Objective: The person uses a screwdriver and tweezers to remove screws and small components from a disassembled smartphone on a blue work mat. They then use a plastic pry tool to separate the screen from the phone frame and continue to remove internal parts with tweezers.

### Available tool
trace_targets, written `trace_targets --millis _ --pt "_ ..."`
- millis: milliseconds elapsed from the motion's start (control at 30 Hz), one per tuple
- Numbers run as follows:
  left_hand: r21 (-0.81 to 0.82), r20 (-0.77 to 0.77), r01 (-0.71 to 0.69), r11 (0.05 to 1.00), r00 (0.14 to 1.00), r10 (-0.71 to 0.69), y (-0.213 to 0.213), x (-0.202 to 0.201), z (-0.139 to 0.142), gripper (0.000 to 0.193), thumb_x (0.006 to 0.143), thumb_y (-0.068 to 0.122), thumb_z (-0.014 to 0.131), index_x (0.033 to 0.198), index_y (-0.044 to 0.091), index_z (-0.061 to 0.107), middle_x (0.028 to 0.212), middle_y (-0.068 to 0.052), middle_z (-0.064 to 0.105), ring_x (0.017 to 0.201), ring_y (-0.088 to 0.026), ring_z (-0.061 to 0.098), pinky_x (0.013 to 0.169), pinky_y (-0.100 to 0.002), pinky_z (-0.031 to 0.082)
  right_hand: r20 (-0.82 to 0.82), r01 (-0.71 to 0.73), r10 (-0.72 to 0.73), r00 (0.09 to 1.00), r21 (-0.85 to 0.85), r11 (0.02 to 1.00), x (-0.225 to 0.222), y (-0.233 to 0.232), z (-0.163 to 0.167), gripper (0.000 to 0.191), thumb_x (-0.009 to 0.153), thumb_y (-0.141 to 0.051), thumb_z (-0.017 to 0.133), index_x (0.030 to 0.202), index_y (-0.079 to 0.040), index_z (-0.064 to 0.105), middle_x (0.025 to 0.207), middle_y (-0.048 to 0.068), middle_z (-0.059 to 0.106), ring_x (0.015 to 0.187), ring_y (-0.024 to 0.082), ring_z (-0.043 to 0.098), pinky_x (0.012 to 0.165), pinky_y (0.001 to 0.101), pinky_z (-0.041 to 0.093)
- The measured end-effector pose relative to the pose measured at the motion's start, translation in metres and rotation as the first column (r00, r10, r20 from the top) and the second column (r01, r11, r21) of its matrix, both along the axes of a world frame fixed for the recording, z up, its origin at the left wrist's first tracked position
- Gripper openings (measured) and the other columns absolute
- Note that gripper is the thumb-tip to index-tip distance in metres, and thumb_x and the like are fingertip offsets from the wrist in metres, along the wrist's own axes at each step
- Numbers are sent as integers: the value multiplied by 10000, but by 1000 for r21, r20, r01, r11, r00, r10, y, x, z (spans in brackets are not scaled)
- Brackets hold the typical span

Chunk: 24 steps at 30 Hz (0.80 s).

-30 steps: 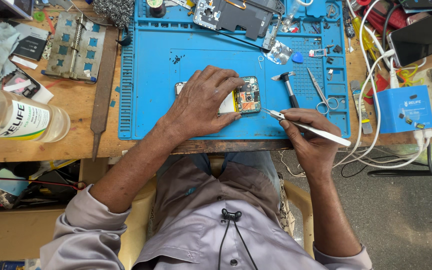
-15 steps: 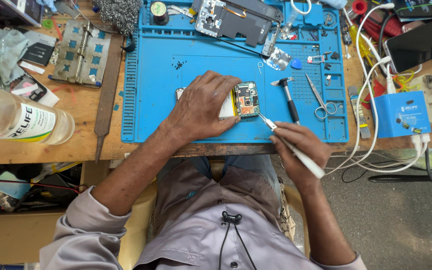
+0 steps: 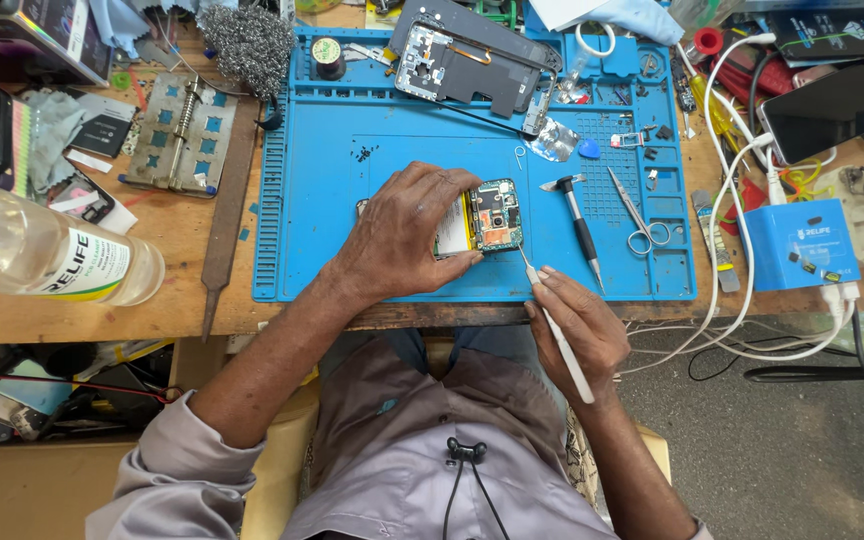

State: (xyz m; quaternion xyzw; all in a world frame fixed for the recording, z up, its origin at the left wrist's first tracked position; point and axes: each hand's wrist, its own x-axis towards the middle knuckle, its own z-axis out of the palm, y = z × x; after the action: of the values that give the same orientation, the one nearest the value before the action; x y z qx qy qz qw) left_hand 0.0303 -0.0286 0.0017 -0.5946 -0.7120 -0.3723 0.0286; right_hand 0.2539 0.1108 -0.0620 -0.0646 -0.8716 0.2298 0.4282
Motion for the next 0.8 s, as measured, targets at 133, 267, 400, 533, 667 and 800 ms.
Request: trace_targets --millis 133,267,400,533,667,800 --pt "6 31 9 1000 999 -9 -1 0 0 726 717 305 896 1320 37 592 1243 -136 682 1169 -334 633 998 -467 531 9 -31 34 999 -239 970 8 0 4 254 947 -13 763 1195 -6 706 1204 180 736 1186 279 731 1014 375 618" --pt "93 36 50 994 998 -54 -1 -1 -2 727 730 286 896 1332 40 573 1281 -134 673 1189 -330 631 1039 -462 526 -7 -6 5 1000 -177 984 11 -2 3 247 955 -22 757 1197 -11 709 1205 202 729 1206 308 718 1032 384 605" --pt "141 73 75 987 994 -86 0 -1 -4 720 742 276 904 1336 52 565 1286 -135 665 1190 -328 632 1047 -459 523 -74 -39 27 997 -169 985 7 -1 1 237 959 -32 758 1189 -25 705 1184 182 724 1214 308 716 1038 397 612" --pt "143 69 64 988 995 -74 -1 -1 -5 727 737 273 903 1341 54 564 1303 -131 666 1210 -330 634 1067 -464 520 -61 -48 41 997 -118 992 6 3 5 241 945 -24 769 1178 -30 709 1175 168 728 1205 306 721 1035 398 620" --pt "120 39 33 992 999 -38 1 1 -6 733 722 292 901 1330 50 571 1296 -135 671 1199 -331 633 1052 -465 515 42 -16 15 999 12 1000 9 3 15 238 914 -12 796 1139 -28 720 1150 164 740 1173 300 724 1010 379 619" --pt "103 31 30 994 999 -33 1 1 -7 728 726 293 896 1331 42 577 1298 -143 669 1200 -336 628 1049 -463 513 8 -16 16 1000 -51 999 6 -3 16 241 914 5 781 1147 -14 723 1172 178 733 1174 299 723 1012 377 613"
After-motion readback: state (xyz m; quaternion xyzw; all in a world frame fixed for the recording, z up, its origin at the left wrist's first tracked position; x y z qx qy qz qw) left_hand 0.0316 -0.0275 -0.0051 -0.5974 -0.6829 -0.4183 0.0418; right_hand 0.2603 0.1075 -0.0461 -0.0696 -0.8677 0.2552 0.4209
